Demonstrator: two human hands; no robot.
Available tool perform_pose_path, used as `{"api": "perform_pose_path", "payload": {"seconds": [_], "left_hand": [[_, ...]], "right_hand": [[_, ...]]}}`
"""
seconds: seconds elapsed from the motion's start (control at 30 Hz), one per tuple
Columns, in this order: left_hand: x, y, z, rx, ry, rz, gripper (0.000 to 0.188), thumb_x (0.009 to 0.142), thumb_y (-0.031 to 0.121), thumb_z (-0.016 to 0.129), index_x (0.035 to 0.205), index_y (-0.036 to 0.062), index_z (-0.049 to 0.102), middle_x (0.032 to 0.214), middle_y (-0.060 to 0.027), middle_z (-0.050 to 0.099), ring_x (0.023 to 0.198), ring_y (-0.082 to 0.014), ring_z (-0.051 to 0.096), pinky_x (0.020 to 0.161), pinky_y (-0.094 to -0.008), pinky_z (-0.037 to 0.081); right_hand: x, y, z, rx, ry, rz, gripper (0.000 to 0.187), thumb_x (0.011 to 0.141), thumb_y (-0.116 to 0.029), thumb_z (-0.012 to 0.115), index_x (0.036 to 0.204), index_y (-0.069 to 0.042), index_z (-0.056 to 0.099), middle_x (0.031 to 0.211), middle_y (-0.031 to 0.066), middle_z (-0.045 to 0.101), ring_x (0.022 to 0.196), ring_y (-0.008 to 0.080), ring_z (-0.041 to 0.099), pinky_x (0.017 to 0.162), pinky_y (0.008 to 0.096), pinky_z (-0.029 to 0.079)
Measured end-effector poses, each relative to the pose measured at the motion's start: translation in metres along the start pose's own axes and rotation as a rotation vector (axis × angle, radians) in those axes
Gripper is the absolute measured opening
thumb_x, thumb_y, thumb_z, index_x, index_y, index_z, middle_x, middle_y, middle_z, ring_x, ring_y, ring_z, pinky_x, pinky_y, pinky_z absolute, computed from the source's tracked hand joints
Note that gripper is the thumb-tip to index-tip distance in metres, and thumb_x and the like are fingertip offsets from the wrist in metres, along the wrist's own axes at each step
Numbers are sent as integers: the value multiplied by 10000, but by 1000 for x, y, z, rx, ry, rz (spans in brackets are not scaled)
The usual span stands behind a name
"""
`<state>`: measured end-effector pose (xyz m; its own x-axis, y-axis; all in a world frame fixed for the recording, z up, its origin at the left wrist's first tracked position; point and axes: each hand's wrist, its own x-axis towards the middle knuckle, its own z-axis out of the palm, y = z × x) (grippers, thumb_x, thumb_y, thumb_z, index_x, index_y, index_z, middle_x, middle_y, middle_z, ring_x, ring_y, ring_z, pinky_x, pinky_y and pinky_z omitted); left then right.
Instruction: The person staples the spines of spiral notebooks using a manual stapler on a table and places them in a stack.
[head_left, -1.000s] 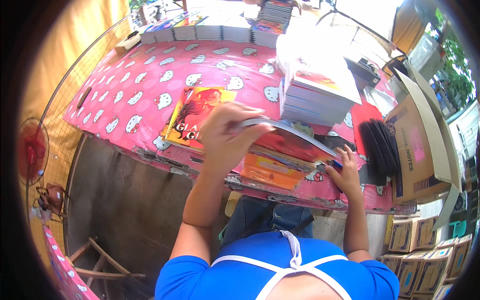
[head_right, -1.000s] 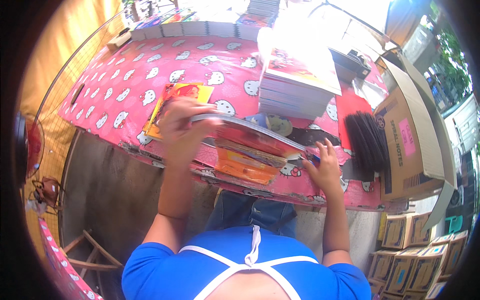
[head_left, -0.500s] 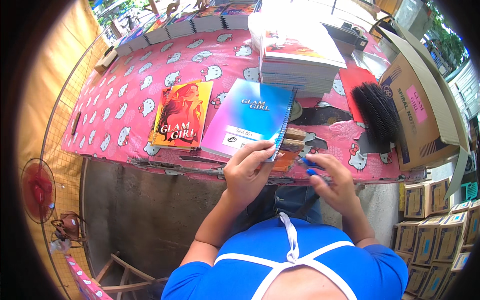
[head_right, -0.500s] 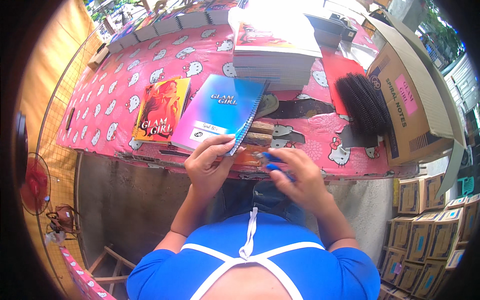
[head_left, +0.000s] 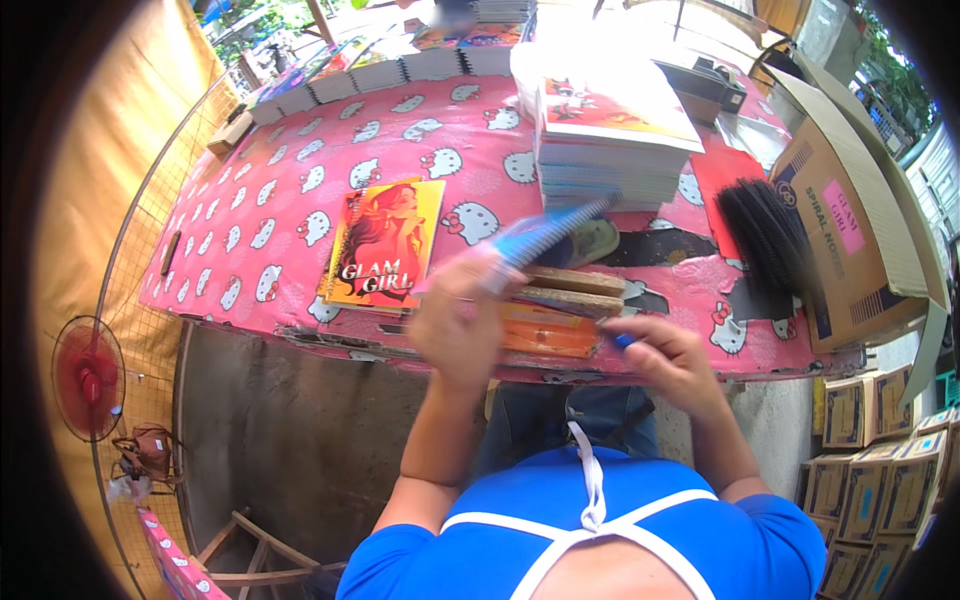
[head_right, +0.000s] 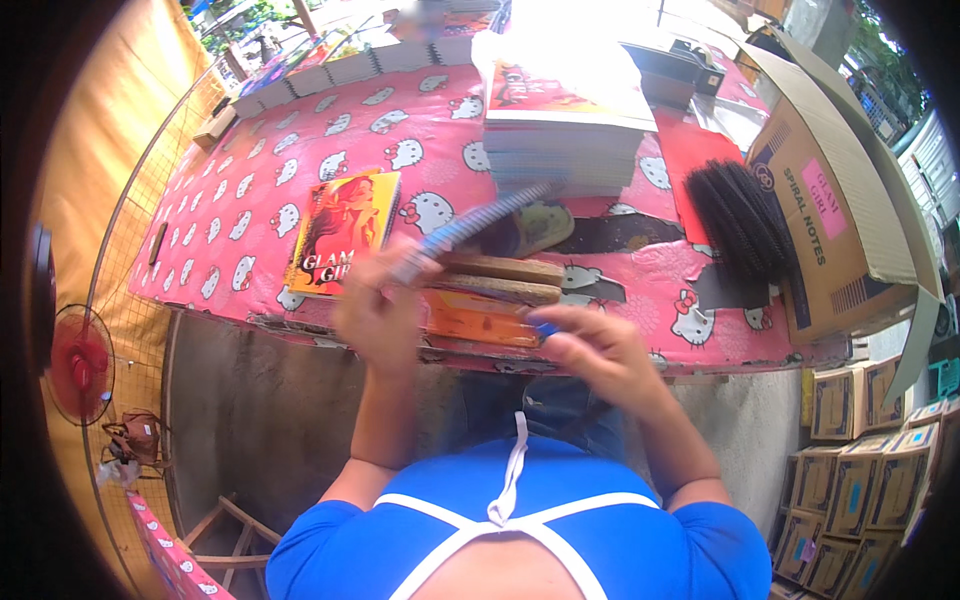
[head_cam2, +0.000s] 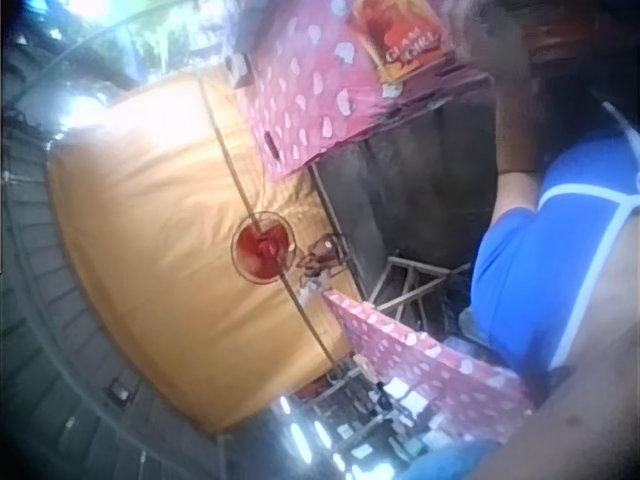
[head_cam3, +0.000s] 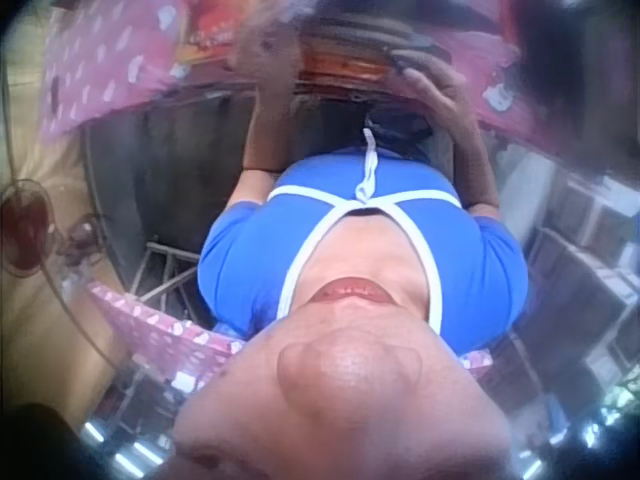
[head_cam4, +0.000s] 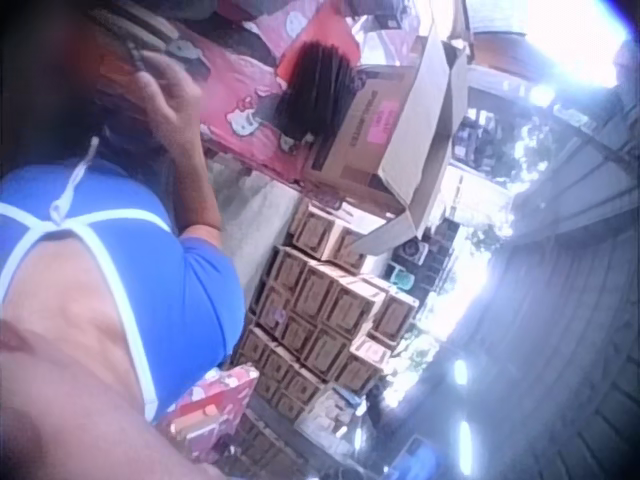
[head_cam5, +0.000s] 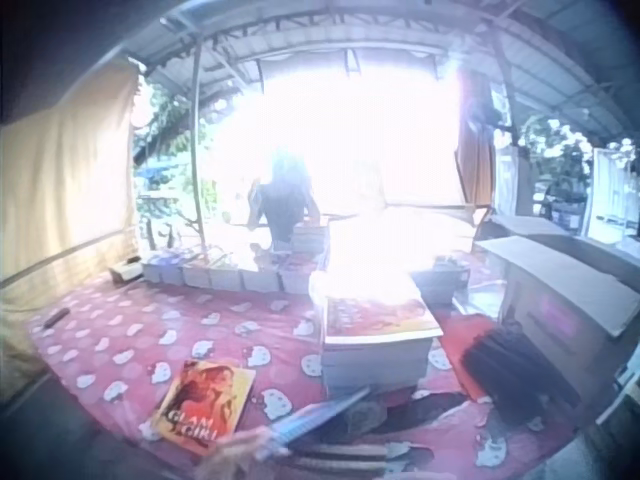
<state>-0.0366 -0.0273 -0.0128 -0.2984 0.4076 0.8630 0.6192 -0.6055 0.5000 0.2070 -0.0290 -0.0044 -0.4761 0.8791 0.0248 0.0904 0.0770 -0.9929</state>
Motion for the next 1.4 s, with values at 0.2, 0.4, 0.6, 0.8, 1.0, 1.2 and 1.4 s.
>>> {"api": "perform_pose_path", "payload": {"seconds": [0.2,0.4,0.6,0.8,1.0,1.2,1.4], "left_hand": [[90,-51,-76,39,667,99,59,907,34,637,958,8,649,879,-42,627,747,-94,566,638,-221,471],[173,-72,-87,509,134,443,234,875,76,659,1092,17,597,868,-69,592,720,-151,543,683,-320,482],[89,-158,-51,1098,-741,-94,817,883,696,390,1510,199,224,1521,-167,258,1409,-382,209,1086,-688,57],[48,-130,-77,866,-1084,-515,968,816,825,261,1540,194,141,1596,-154,89,1469,-381,2,1088,-694,-25],[56,-76,-31,-463,-456,-821,670,923,415,610,1377,-25,386,1384,-218,433,1275,-313,466,1006,-468,424],[49,-37,11,-933,-279,-1047,266,946,64,569,1193,0,493,1038,-101,639,939,-197,664,785,-359,583],[57,-10,-7,-764,-450,-479,409,877,83,697,1232,-35,530,1092,-79,656,943,-124,624,821,-259,496]], "right_hand": [[12,105,-93,-1156,411,-99,437,814,-270,693,1157,-10,616,1175,178,608,1150,341,543,1010,455,380],[65,46,-91,-1026,458,-435,486,777,-258,711,1206,-64,588,1350,175,481,1234,369,454,1024,540,334],[159,-26,-63,-1161,461,-629,517,766,-246,738,1226,-75,577,1361,144,470,1282,329,402,1057,549,281],[202,-15,-78,-1330,384,-578,428,817,-146,629,1235,-63,590,1292,109,541,1223,284,463,993,473,338],[160,-9,-43,-1221,421,-755,378,771,-50,628,1149,-57,635,1146,92,630,1056,275,573,916,422,414],[74,-6,2,-1029,192,-779,495,758,-150,716,1224,-46,586,1266,128,565,1154,256,539,1020,445,349],[46,23,-50,-38,251,-355,416,785,-104,775,1153,-20,599,1116,122,651,993,171,611,876,330,475]]}}
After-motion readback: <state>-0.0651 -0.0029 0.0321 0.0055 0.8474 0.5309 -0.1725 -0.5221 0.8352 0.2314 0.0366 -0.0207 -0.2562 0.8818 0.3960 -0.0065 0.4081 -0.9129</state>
